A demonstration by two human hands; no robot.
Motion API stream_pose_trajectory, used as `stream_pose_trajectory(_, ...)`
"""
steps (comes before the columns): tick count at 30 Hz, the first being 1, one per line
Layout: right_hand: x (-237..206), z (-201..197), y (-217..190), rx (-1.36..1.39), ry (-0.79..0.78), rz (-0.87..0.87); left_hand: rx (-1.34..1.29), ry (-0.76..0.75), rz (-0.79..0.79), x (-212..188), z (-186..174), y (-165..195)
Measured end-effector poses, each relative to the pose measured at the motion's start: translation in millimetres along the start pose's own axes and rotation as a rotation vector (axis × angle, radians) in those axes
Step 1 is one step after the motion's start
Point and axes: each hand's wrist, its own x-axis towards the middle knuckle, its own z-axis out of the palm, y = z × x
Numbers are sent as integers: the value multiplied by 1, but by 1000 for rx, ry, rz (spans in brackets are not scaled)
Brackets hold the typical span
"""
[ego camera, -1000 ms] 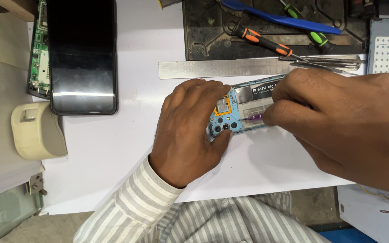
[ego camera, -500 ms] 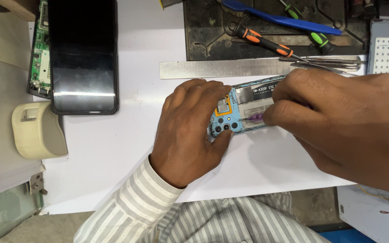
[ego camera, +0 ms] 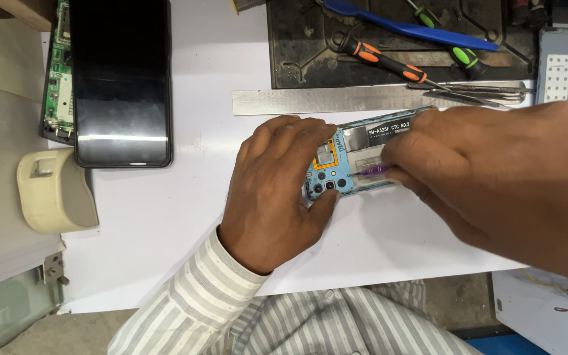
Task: The person works on a disassembled phone lying on a white workbench, holding the phone chassis with one hand while using a small purple precision screwdriver to pry and scrape around the inside of the frame. They reposition the phone repeatedly, work around its edges and internal compartment, and finally align and press the screen assembly onto the phone body.
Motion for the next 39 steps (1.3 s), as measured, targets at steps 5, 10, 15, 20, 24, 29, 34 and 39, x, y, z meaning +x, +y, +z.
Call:
stream_pose_trajectory(5, -4, 3, 4, 147, 184, -171, -14, 6, 8, 0, 0, 0)
stream_pose_trajectory(10, -4, 6, 3, 166, 201, -198, -8, 9, 11, -1, 0, 0)
stream_pose_trajectory(15, -2, 7, -2, -42, 11, 45, -10, 4, 8, -1, 0, 0)
stream_pose_trajectory(20, -2, 3, 3, 213, 177, -164, -16, 2, 7, -1, -1, 0)
stream_pose_trajectory(24, -5, 2, 3, 307, 182, -104, -11, 5, 8, -1, 0, 0)
stream_pose_trajectory(29, -10, 0, 14, 501, 168, -46, -16, 9, 9, -1, 0, 0)
stream_pose_trajectory(34, -13, 6, 31, 606, 244, -125, -8, 5, 6, -2, 1, 0)
stream_pose_trajectory(39, -11, 8, 32, 573, 250, -95, -18, 34, 34, -2, 2, -2)
